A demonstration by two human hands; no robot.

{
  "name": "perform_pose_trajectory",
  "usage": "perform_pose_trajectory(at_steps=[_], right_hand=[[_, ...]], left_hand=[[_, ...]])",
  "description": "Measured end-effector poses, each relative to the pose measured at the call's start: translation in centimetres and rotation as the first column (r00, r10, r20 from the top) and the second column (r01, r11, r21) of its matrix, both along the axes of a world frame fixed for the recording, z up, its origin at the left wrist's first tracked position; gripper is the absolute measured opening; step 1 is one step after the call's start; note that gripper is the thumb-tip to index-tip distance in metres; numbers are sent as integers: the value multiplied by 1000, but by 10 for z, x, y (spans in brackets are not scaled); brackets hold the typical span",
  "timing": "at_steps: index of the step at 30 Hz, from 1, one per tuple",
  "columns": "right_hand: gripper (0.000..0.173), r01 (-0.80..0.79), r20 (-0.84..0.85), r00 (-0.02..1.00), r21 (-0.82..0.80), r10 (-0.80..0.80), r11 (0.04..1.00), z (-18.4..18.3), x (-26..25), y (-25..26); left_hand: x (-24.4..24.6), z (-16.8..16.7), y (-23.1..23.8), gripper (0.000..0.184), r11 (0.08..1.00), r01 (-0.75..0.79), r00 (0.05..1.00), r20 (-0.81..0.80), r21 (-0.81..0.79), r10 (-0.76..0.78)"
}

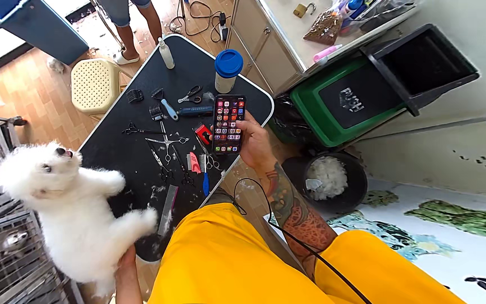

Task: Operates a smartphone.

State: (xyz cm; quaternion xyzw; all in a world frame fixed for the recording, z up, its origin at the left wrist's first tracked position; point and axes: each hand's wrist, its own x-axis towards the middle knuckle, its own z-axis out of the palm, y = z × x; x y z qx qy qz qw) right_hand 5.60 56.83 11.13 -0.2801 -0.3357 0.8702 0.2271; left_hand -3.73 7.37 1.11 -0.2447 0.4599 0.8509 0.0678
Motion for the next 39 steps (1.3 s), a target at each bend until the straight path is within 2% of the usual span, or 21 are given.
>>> perform_pose_trajectory(at_steps=[6, 10, 14, 17, 23, 26, 32, 36, 39], right_hand=[[37, 34, 201, 979, -31, -27, 999, -1, -3, 2], [52, 66, 264, 964, -85, -41, 994, -7, -3, 4], [55, 103, 346, 937, -127, -53, 987, -10, -4, 4], [55, 93, 285, 957, -108, -59, 990, -12, -3, 5], [55, 100, 165, 982, -36, -93, 994, -17, 0, 3], [57, 116, 173, 978, -5, -113, 993, -15, 1, 3], [65, 37, 167, 985, -11, -34, 999, -20, 7, 8], [61, 47, 193, 980, -6, -45, 999, -21, 10, 9], [62, -1, 183, 983, 8, 0, 1000, -21, 13, 10]], left_hand=[[0, 0, 3, 39, 1000, 8, 1000, -12, -15, -8], [-2, 1, 4, 42, 1000, -3, 1000, 1, -21, 3], [-3, -5, -1, 42, 999, -4, 1000, 10, -46, 5], [-5, -12, -9, 40, 1000, -5, 1000, 19, -1, 5], [-2, -14, -12, 40, 995, -24, 998, 48, -102, 29], [-3, -4, -4, 44, 997, -8, 998, 68, -76, 13], [-2, -17, -16, 42, 996, -44, 996, 69, -75, 49], [-5, -16, -10, 42, 994, -6, 998, 55, -111, 12], [-8, -15, -8, 39, 997, -14, 999, 39, -81, 17]])
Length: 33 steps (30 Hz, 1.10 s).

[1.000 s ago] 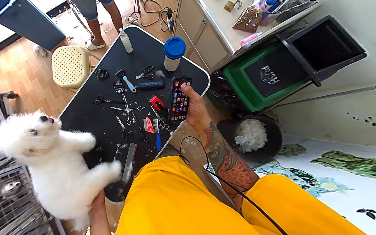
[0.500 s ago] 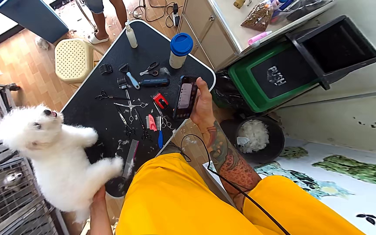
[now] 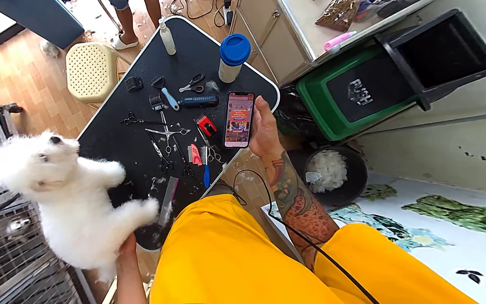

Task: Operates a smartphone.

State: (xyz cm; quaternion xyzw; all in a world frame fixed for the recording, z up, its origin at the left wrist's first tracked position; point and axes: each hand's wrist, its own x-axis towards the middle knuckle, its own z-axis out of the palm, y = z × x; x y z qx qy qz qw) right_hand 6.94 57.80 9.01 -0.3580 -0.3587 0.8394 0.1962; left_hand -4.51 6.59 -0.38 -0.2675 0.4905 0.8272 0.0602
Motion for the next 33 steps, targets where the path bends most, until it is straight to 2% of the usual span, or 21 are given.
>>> perform_pose_trajectory(at_steps=[3, 6, 10, 12, 17, 20, 25, 29, 31, 33], right_hand=[[60, -68, -80, 994, -2, 68, 998, -2, 4, 0], [54, -92, -142, 986, -3, 90, 996, -2, 5, 0], [50, -55, -68, 996, -29, 53, 998, 3, 1, 0], [44, -41, -46, 998, -21, 40, 999, 4, -5, 3], [42, -51, 16, 999, 18, 50, 999, 7, -10, 1], [41, -34, 38, 999, 21, 34, 999, 8, -12, -1], [42, -56, -45, 997, 2, 56, 998, 11, -12, -2], [44, -224, -177, 960, -32, 215, 974, 15, -2, -2], [55, -306, -286, 917, -60, 277, 950, 17, -2, -2], [83, -362, -374, 870, -48, 320, 931, 19, -2, -2]], left_hand=[[-4, -3, -1, 34, 998, -37, 999, 7, 46, 36], [-4, -3, -1, 36, 997, -49, 999, 7, 55, 49], [-2, 6, 5, 39, 998, -32, 999, -23, 55, 34], [-2, 8, 4, 40, 998, -11, 999, -36, 54, 13], [-2, 9, -1, 40, 998, 0, 998, -56, 57, 3], [1, 10, -2, 41, 1000, 5, 999, -34, -7, -5], [-1, 5, -7, 43, 1000, -14, 1000, -16, -5, 14], [-3, 3, -10, 44, 999, -18, 1000, -11, 32, 18], [-3, 6, -7, 45, 1000, -18, 1000, -12, 23, 18], [-2, 7, -6, 45, 1000, -15, 1000, -19, 15, 16]])
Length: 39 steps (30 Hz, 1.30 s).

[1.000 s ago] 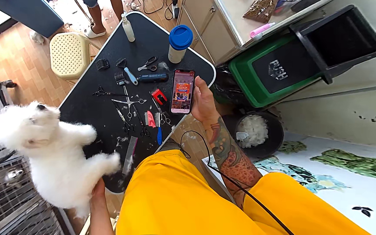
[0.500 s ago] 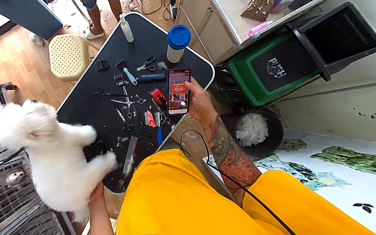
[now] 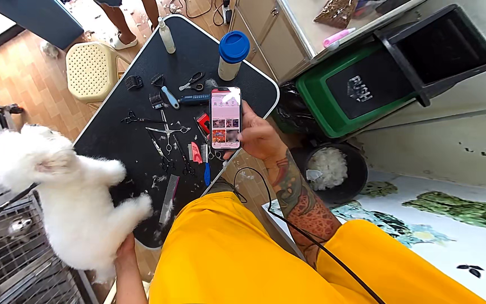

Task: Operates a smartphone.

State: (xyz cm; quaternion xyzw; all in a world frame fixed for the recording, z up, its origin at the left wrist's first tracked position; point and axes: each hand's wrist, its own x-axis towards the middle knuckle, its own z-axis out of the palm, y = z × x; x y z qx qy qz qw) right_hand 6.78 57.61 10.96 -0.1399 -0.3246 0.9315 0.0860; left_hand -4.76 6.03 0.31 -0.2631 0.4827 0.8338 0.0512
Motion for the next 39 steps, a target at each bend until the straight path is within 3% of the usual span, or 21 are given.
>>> perform_pose_trajectory(at_steps=[2, 5, 17, 39], right_hand=[[101, -24, -38, 999, 49, 26, 999, 3, 1, -2], [110, -38, -43, 998, 92, 42, 995, 6, 2, -4], [119, -62, -75, 995, 128, 72, 990, 4, 5, -7], [101, -6, -40, 999, 145, 12, 989, 3, 0, -6]], left_hand=[[1, -1, 0, 45, 1000, -3, 1000, -1, 0, 3], [1, 2, 3, 45, 1000, -11, 1000, 16, -5, 11], [2, -1, -3, 46, 999, 29, 999, 16, 38, -30], [3, -8, -7, 45, 999, 10, 1000, 24, 48, -11]])
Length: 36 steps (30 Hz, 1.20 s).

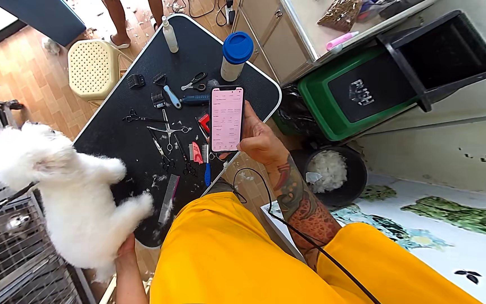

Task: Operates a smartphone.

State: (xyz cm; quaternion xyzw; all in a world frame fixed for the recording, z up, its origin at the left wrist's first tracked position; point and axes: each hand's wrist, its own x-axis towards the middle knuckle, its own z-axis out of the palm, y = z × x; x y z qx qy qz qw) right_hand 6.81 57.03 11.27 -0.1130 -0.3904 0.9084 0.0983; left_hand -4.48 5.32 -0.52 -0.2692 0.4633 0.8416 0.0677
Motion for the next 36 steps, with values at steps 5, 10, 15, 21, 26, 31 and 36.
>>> perform_pose_trajectory(at_steps=[5, 10, 15, 21, 26, 31, 36], right_hand=[[99, 6, -5, 1000, -3, -6, 1000, 2, 0, 0], [97, 14, -18, 1000, -6, -15, 1000, 1, 0, -1], [99, 16, -10, 1000, -15, -16, 1000, 0, 0, -1], [95, 28, 29, 999, 31, -29, 999, 5, -3, -1], [83, 49, 51, 997, 26, -50, 998, 8, -4, -2], [77, 65, 83, 994, 33, -68, 997, 8, -5, -2], [72, 79, 92, 993, 9, -80, 997, 11, -6, -3]], left_hand=[[0, 0, 1, 43, 1000, 14, 1000, -11, -12, -14], [2, 3, 3, 44, 997, 35, 999, 0, -72, -35], [2, 2, 1, 43, 997, 34, 999, -8, -76, -35], [1, 2, 2, 44, 999, 19, 1000, 1, -32, -19], [1, 2, 1, 44, 999, 21, 1000, -6, -38, -22], [1, 3, 1, 44, 999, 2, 1000, -1, -40, -2], [-1, 1, -1, 46, 1000, 15, 1000, 3, -17, -15]])
